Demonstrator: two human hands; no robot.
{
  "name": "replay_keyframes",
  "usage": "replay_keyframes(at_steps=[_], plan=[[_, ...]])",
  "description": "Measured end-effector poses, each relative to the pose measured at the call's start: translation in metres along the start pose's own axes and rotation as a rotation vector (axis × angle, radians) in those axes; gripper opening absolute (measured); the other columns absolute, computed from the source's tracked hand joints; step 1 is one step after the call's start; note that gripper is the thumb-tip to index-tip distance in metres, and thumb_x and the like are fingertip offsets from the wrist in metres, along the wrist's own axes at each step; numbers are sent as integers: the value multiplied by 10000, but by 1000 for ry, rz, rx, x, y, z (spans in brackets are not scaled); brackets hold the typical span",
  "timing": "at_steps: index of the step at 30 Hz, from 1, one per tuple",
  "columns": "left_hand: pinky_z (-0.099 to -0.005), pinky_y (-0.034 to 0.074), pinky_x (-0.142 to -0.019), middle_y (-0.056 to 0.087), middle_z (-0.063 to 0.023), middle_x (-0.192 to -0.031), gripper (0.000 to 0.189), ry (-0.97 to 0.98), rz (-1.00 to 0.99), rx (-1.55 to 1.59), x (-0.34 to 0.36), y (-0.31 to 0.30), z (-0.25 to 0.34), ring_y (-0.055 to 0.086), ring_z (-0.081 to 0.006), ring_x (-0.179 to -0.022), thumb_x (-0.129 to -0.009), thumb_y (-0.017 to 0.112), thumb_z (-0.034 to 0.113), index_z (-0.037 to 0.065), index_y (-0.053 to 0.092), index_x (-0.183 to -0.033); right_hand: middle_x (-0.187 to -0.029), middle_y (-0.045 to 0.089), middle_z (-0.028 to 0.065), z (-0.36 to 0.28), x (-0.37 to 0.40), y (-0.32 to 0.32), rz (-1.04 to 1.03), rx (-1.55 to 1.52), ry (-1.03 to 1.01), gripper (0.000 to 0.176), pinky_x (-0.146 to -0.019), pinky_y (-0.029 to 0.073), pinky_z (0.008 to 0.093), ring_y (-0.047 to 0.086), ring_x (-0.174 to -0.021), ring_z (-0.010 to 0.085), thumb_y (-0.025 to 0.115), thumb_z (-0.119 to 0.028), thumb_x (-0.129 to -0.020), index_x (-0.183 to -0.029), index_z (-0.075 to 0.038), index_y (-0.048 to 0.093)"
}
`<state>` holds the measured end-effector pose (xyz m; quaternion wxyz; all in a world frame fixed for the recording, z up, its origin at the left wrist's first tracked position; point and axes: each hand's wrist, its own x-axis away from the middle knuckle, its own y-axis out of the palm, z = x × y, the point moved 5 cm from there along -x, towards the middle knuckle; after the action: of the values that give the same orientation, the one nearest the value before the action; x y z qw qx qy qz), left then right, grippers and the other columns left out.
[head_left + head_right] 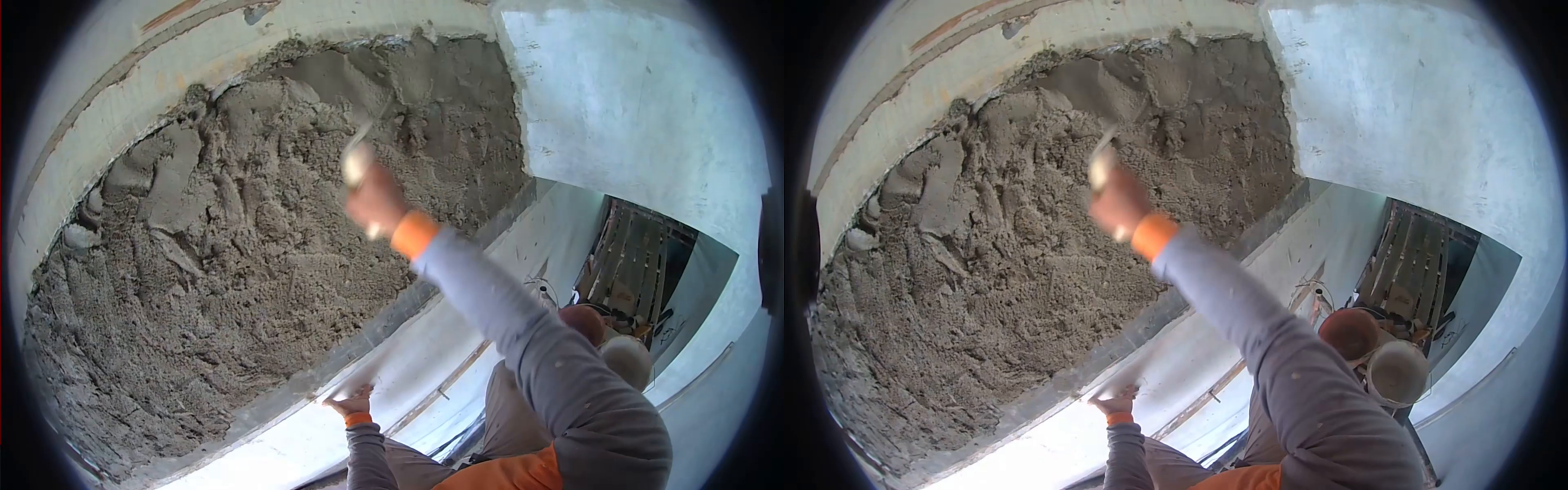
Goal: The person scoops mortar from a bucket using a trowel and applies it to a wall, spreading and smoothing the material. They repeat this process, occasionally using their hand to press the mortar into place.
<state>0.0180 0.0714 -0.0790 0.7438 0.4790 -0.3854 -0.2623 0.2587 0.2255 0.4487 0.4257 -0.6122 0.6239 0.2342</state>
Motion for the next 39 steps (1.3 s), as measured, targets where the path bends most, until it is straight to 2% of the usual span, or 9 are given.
replay_keyframes(at_steps=[2,4,10,14,17,22,25,34,39], plan=[[-629,138,-1089,-96,-240,-1504,1340,1,-26,-1,-5,-7,3,2,-511,-1356,-559,386,947,89,-120,-1457,-913,625,250,-46,56,6,-275,-407,3,560,-682,512,475,652,-775,374,621,-84,-762,-1253,-13,361],[-630,133,-1090,-98,-248,-1501,1341,-28,-22,4,-10,-13,7,-4,-500,-1362,-561,376,949,83,-124,-1454,-837,616,211,-33,87,22,-146,-424,-167,544,-552,518,414,646,-680,319,593,-51,-779,-1255,-23,331],[-602,133,-1107,-115,-246,-1502,1339,14,38,-6,29,23,0,-14,-465,-1380,-574,378,941,71,-140,-1449,-739,548,50,52,71,-35,-206,-674,272,356,-364,428,242,499,-463,104,592,-110,-835,-1155,-125,435],[-594,142,-1111,-116,-237,-1505,1341,56,12,-35,29,22,-1,-9,-454,-1385,-573,392,938,74,-140,-1450,-699,476,22,85,47,-64,98,-835,537,215,-381,430,263,474,-471,117,578,-93,-840,-992,-91,427],[-596,133,-1110,-108,-224,-1511,1326,-11,57,24,11,7,-1,7,-435,-1391,-581,386,936,75,-113,-1457,-734,516,55,109,3,-64,338,-788,446,157,-396,456,290,523,-519,143,577,-76,-829,-921,-68,450],[-642,148,-1074,-95,-203,-1520,1281,22,-31,40,9,4,3,3,-460,-1383,-603,399,921,125,-111,-1467,-768,611,168,140,-77,-28,377,-465,379,161,-592,518,382,629,-662,291,593,-88,-757,-834,28,512],[-631,142,-1082,-87,-209,-1519,1276,37,-26,33,7,2,1,22,-452,-1384,-603,394,923,131,-109,-1468,-768,627,217,113,-87,-10,342,-448,315,192,-709,506,399,638,-735,358,594,-95,-722,-809,65,532],[-645,136,-1075,-60,-209,-1521,1193,24,70,56,18,12,0,70,-453,-1378,-626,375,914,212,-77,-1478,-702,568,107,-26,-45,-13,164,-917,370,110,-511,477,369,569,-540,222,597,-42,-745,-795,26,525],[-643,129,-1071,-63,-167,-1531,1181,57,2,50,29,23,0,30,-401,-1401,-648,389,898,190,-57,-1481,-719,579,117,-57,-44,-50,-125,-1731,416,147,-526,545,333,606,-572,232,615,-48,-792,-861,4,496]])
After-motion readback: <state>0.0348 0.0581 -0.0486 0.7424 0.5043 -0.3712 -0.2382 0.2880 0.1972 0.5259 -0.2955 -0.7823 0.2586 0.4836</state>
